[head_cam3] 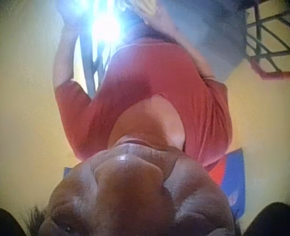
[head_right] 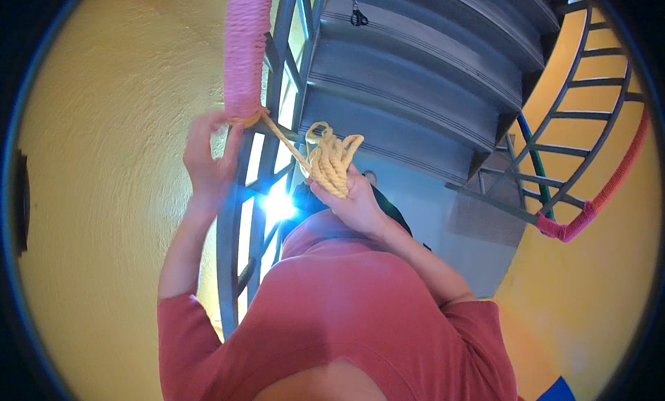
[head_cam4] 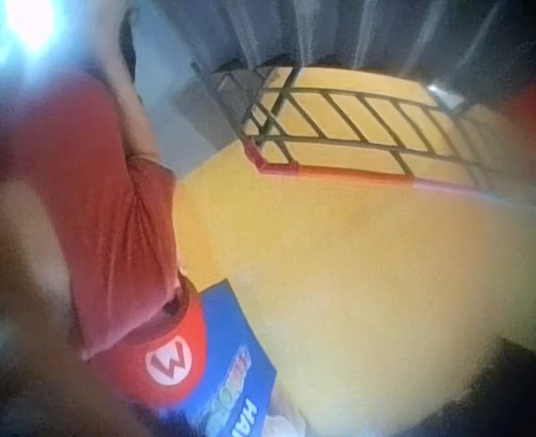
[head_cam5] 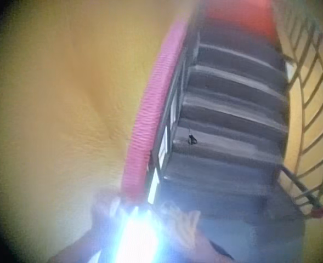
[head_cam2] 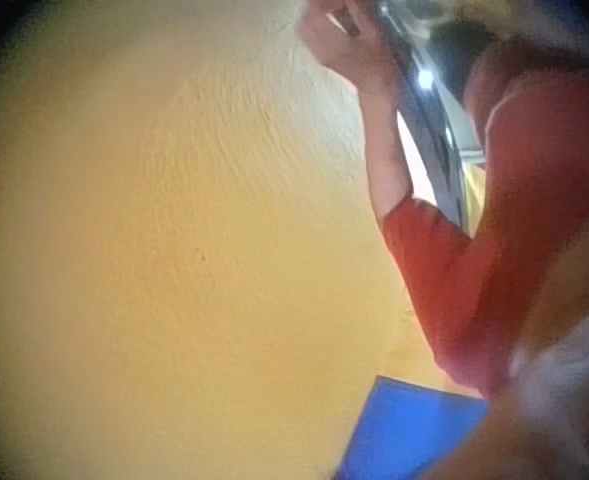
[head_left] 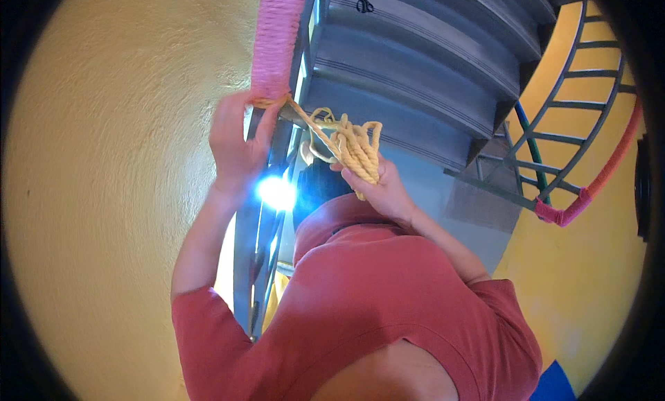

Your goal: The person attaches a thick yellow rope to a metal climbing structure by wrapping it around a pink padded rail and securing it with smaller cord.

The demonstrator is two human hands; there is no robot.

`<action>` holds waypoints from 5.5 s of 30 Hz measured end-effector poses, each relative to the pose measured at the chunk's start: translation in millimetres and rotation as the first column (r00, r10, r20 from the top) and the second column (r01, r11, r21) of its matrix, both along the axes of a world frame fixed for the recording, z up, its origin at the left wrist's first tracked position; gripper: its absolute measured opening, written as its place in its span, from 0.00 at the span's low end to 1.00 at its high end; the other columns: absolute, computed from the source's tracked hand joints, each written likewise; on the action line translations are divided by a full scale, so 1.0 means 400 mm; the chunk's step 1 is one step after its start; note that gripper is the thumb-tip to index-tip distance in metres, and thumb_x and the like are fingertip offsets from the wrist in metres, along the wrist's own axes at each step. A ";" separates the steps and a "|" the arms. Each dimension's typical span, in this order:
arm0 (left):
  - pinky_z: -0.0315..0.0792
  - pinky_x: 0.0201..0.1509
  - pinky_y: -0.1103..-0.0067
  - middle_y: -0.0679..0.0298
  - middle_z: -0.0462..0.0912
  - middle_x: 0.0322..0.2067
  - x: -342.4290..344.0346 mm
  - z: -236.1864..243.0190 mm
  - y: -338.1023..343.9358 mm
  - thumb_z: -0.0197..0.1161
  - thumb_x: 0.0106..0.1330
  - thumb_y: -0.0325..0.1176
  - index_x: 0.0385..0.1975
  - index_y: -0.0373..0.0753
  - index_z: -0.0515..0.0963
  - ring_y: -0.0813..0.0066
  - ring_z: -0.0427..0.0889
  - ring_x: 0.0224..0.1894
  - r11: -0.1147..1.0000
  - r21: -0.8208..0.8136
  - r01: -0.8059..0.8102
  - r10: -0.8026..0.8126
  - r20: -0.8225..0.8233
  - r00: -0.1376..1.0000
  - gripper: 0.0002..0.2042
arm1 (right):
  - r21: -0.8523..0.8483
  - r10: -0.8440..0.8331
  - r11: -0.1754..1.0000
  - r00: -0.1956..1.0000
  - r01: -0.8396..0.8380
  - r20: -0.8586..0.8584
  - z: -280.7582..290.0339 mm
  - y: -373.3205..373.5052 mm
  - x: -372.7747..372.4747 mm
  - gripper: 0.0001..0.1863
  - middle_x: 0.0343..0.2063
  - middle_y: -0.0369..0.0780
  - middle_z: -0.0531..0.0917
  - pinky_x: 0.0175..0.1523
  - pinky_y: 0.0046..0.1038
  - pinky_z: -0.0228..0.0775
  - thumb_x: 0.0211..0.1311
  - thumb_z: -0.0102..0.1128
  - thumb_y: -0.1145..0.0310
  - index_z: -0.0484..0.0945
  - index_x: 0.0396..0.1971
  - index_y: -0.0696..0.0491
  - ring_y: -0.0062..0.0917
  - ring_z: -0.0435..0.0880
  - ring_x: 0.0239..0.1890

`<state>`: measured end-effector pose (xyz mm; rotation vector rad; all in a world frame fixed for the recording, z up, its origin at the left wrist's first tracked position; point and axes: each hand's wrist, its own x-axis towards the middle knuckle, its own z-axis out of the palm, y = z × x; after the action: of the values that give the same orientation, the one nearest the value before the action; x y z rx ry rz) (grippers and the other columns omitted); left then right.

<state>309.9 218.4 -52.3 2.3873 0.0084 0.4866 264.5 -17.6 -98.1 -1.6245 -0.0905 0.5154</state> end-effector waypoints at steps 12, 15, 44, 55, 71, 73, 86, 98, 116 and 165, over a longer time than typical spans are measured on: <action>0.48 0.17 0.85 0.75 0.54 0.13 -0.059 -0.107 -0.206 0.42 0.72 0.34 0.42 0.38 0.70 0.85 0.52 0.14 -0.778 -0.544 -0.315 -0.165 -0.306 0.938 0.10 | 0.491 0.146 0.856 0.837 0.160 -0.527 0.065 -0.033 -0.040 0.16 0.13 0.26 0.63 0.18 0.14 0.46 0.62 0.56 0.55 0.71 0.24 0.52 0.09 0.57 0.13; 0.43 0.14 0.85 0.75 0.52 0.12 -0.043 -0.061 -0.181 0.44 0.69 0.29 0.36 0.38 0.68 0.85 0.49 0.12 -0.814 -0.495 -0.305 -0.164 -0.307 0.937 0.05 | 0.614 0.228 0.757 0.793 0.220 -0.565 0.078 0.005 -0.034 0.15 0.12 0.25 0.61 0.16 0.13 0.43 0.62 0.57 0.58 0.67 0.20 0.49 0.07 0.54 0.11; 0.51 0.21 0.88 0.78 0.66 0.16 -0.043 0.102 0.013 0.56 0.67 0.36 0.25 0.38 0.77 0.92 0.57 0.19 0.922 -0.261 -0.286 0.054 -0.646 0.762 0.11 | 0.390 0.102 0.921 0.957 0.013 -0.272 -0.022 0.037 0.061 0.08 0.27 0.37 0.81 0.30 0.18 0.71 0.59 0.60 0.69 0.76 0.33 0.58 0.17 0.80 0.28; 0.68 0.40 0.85 0.67 0.80 0.28 0.033 -0.047 0.175 0.58 0.65 0.31 0.33 0.32 0.79 0.83 0.75 0.33 0.955 -0.266 -0.129 -0.041 -0.552 0.833 0.08 | 0.305 -0.180 0.924 0.967 0.229 -0.183 -0.163 0.158 0.230 0.11 0.26 0.35 0.82 0.31 0.20 0.70 0.54 0.65 0.65 0.80 0.33 0.57 0.17 0.80 0.26; 0.71 0.36 0.86 0.65 0.82 0.30 -0.005 -0.096 0.172 0.65 0.56 0.21 0.36 0.32 0.80 0.83 0.78 0.30 0.797 -0.523 -0.302 0.026 -0.470 0.882 0.08 | 0.230 -0.064 0.973 0.988 0.031 0.138 -0.179 0.331 0.220 0.27 0.27 0.38 0.81 0.38 0.25 0.71 0.42 0.75 0.54 0.76 0.35 0.60 0.23 0.80 0.31; 0.71 0.36 0.86 0.63 0.82 0.30 0.007 -0.091 0.167 0.66 0.52 0.18 0.35 0.31 0.81 0.82 0.78 0.30 0.808 -0.480 -0.343 0.079 -0.489 0.869 0.10 | 0.185 -0.059 0.983 0.967 0.013 0.249 -0.197 0.335 0.208 0.28 0.27 0.38 0.80 0.37 0.25 0.71 0.41 0.75 0.53 0.76 0.35 0.60 0.24 0.80 0.30; 0.68 0.31 0.87 0.64 0.81 0.27 -0.019 -0.122 0.137 0.65 0.57 0.23 0.33 0.31 0.80 0.84 0.76 0.28 0.695 -0.591 -0.409 0.106 -0.479 0.871 0.06 | 0.270 -0.267 0.950 0.863 0.159 0.429 -0.177 0.345 0.184 0.27 0.30 0.39 0.78 0.40 0.27 0.69 0.45 0.71 0.51 0.76 0.37 0.58 0.27 0.77 0.32; 0.50 0.15 0.90 0.78 0.70 0.18 0.015 -0.084 0.118 0.64 0.61 0.35 0.41 0.36 0.79 0.92 0.59 0.16 0.645 -0.589 -0.487 0.128 -0.545 0.829 0.12 | 0.451 -0.317 0.848 0.948 0.278 0.013 -0.163 0.356 0.188 0.25 0.28 0.36 0.82 0.35 0.22 0.70 0.44 0.74 0.55 0.77 0.34 0.61 0.17 0.79 0.31; 0.52 0.15 0.88 0.73 0.72 0.14 0.027 -0.102 0.135 0.63 0.61 0.32 0.35 0.34 0.78 0.89 0.61 0.12 0.531 -0.752 -0.391 -0.044 -0.485 0.874 0.08 | 0.599 -0.458 0.741 0.880 0.303 0.123 -0.150 0.367 0.184 0.26 0.36 0.42 0.80 0.44 0.28 0.70 0.48 0.71 0.61 0.73 0.43 0.61 0.30 0.80 0.39; 0.70 0.43 0.82 0.65 0.81 0.39 0.030 -0.129 0.152 0.70 0.52 0.48 0.47 0.31 0.74 0.80 0.78 0.39 0.635 -0.704 -0.317 -0.188 -0.539 0.821 0.29 | 0.735 0.071 0.675 0.986 0.062 -0.148 -0.261 0.261 0.345 0.16 0.42 0.38 0.80 0.50 0.20 0.70 0.58 0.62 0.66 0.76 0.45 0.58 0.20 0.80 0.42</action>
<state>321.7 279.2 -104.0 1.5590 0.4936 -0.2265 402.6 87.0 -202.6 -0.7675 -0.1573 0.5227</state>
